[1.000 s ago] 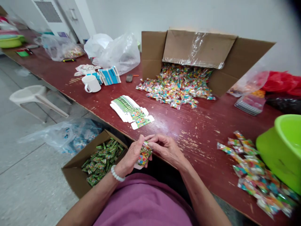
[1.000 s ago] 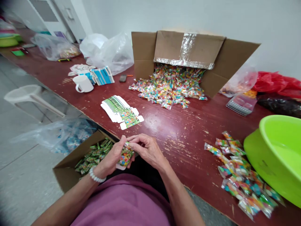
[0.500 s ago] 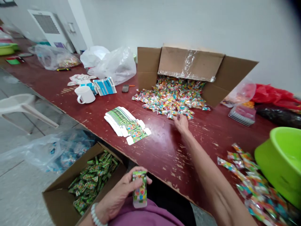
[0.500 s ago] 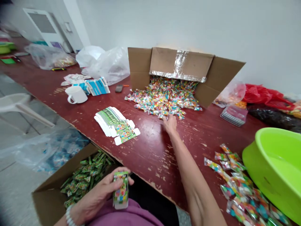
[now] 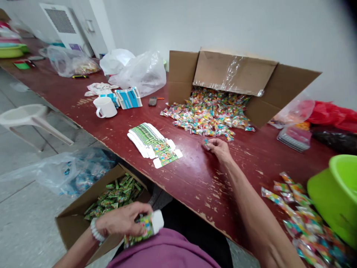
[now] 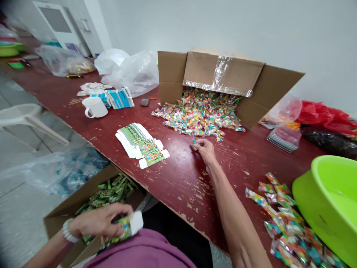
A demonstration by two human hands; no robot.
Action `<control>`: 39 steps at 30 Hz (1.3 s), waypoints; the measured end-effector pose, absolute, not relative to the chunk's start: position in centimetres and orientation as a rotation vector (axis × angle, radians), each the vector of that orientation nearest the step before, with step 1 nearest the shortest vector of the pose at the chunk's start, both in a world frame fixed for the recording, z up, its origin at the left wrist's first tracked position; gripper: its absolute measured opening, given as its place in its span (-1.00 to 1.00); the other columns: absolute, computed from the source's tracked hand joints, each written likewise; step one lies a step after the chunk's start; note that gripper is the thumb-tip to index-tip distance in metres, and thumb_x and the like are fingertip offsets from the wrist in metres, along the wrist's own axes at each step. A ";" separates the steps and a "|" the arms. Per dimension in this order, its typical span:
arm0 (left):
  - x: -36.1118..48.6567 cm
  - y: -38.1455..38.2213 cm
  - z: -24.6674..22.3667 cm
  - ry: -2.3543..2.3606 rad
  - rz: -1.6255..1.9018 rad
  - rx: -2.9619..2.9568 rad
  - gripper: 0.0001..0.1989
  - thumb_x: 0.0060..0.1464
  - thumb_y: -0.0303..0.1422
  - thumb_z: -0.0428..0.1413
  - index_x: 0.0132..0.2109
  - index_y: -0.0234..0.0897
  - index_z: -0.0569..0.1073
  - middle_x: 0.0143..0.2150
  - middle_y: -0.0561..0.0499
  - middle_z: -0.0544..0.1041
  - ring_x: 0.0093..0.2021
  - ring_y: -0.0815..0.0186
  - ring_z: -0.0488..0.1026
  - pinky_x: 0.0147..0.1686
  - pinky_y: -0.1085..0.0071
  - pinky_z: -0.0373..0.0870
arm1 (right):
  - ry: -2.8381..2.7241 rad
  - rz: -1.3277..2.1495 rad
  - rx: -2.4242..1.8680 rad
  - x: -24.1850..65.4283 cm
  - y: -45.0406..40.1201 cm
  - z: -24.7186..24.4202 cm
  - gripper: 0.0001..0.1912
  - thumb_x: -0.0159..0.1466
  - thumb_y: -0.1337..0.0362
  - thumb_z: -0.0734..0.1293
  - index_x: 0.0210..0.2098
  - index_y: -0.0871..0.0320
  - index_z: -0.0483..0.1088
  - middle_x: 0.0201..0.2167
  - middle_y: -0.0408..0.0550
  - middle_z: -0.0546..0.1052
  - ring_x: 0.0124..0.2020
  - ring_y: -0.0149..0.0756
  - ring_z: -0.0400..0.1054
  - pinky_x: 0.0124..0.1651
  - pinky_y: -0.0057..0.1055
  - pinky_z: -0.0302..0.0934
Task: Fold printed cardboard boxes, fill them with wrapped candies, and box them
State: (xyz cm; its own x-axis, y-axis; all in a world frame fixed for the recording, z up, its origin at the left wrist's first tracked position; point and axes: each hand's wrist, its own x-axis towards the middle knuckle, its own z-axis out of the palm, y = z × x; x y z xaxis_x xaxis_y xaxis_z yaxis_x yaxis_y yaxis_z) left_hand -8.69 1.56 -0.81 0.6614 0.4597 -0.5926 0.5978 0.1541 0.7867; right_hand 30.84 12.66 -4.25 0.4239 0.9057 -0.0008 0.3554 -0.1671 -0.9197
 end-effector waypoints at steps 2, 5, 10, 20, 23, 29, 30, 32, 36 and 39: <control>-7.5 1.6 -0.4 0.924 0.036 1.273 -0.70 -0.02 -0.27 0.21 -0.12 -0.23 0.45 -0.27 0.06 0.48 -0.35 0.34 0.37 -0.41 0.49 0.24 | -1.078 0.883 -1.606 29.1 10.1 -3.4 -0.49 -0.05 -0.10 0.49 -0.31 0.17 0.44 -0.45 -0.06 0.56 -0.47 -0.30 0.43 -0.42 -0.39 0.30; -5.1 1.6 0.3 0.922 0.274 1.051 -0.65 0.05 -0.27 0.18 -0.02 -0.23 0.35 -0.15 -0.05 0.52 -0.36 0.34 0.46 -0.40 0.46 0.31 | -1.039 1.097 -1.429 25.9 6.1 -2.1 -0.48 -0.09 -0.05 0.54 -0.28 0.15 0.46 -0.43 -0.11 0.56 -0.48 -0.34 0.43 -0.43 -0.42 0.30; -2.1 1.2 0.7 0.818 0.409 1.033 -0.63 0.06 -0.36 0.16 0.03 -0.24 0.33 -0.20 -0.05 0.51 -0.36 0.35 0.46 -0.42 0.49 0.37 | -1.188 1.451 -1.118 22.0 1.7 0.4 -0.73 0.06 0.19 0.53 -0.28 0.11 0.49 -0.40 -0.16 0.56 -0.43 -0.37 0.43 -0.34 -0.42 0.32; -0.5 0.0 -0.1 0.808 0.524 0.993 -0.63 0.12 -0.26 0.16 0.06 -0.26 0.42 -0.27 -0.01 0.52 -0.39 0.34 0.45 -0.50 0.50 0.40 | -1.637 1.220 -1.072 18.7 -0.2 3.1 -0.83 0.27 0.36 0.32 -0.15 0.07 0.48 -0.32 -0.13 0.59 -0.31 -0.32 0.46 -0.22 -0.37 0.33; -0.7 0.2 -0.4 0.798 0.593 0.759 -0.46 0.22 0.05 -0.02 -0.03 -0.36 0.48 -0.35 -0.11 0.57 -0.54 0.34 0.46 -0.58 0.46 0.38 | -1.279 1.211 -1.117 19.2 0.2 2.5 -0.85 0.21 0.27 0.41 -0.20 0.09 0.47 -0.28 -0.10 0.59 -0.27 -0.31 0.47 -0.17 -0.37 0.35; -0.2 -0.2 -0.3 0.848 0.703 0.717 -0.50 0.12 0.01 0.15 -0.11 -0.41 0.52 -0.42 -0.10 0.57 -0.58 0.33 0.47 -0.61 0.46 0.43 | -1.045 1.595 -1.055 18.1 -0.6 -0.2 -0.56 0.07 0.18 0.56 -0.11 0.09 0.42 -0.30 -0.14 0.54 -0.38 -0.38 0.42 -0.36 -0.46 0.31; 0.0 -0.4 -0.2 0.867 0.728 0.741 -0.52 0.09 -0.01 0.19 -0.12 -0.40 0.52 -0.43 -0.07 0.56 -0.56 0.32 0.47 -0.63 0.47 0.44 | -1.034 1.634 -1.015 17.6 -0.8 -0.6 -0.56 0.07 0.15 0.56 -0.11 0.09 0.42 -0.29 -0.13 0.54 -0.37 -0.37 0.42 -0.36 -0.45 0.32; 0.5 -0.7 -0.1 0.896 0.778 0.760 -0.57 0.06 -0.06 0.25 -0.12 -0.36 0.51 -0.43 -0.01 0.53 -0.53 0.32 0.48 -0.66 0.49 0.44 | -1.067 1.626 -0.995 16.7 -1.1 -1.1 -0.60 0.12 0.10 0.53 -0.12 0.10 0.43 -0.31 -0.13 0.54 -0.39 -0.37 0.41 -0.39 -0.46 0.32; 0.8 -0.8 0.0 0.854 0.749 0.611 -0.59 0.13 -0.03 0.17 -0.12 -0.32 0.47 -0.45 0.00 0.53 -0.61 0.34 0.46 -0.70 0.48 0.43 | -1.233 1.314 -1.095 16.1 -1.4 -1.1 -0.76 0.26 0.08 0.42 -0.22 0.12 0.53 -0.29 -0.07 0.55 -0.48 -0.41 0.37 -0.50 -0.50 0.26; 0.6 -0.5 0.2 0.764 0.624 0.409 -0.51 0.20 0.06 0.02 -0.13 -0.32 0.47 -0.49 -0.03 0.53 -0.68 0.31 0.45 -0.72 0.40 0.43 | -1.418 1.199 -1.100 16.5 -1.7 -0.4 -0.76 0.34 0.10 0.34 -0.18 0.10 0.57 -0.30 -0.07 0.58 -0.53 -0.43 0.37 -0.48 -0.47 0.27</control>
State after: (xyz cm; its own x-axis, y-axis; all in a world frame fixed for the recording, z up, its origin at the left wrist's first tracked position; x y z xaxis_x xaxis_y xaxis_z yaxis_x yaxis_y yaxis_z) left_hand 0.63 -0.49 0.18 0.5582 0.6541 -0.5104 -0.3702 0.7469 0.5524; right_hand 16.52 -1.72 -0.36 -0.1506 0.9828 0.1071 0.0581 0.1170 -0.9914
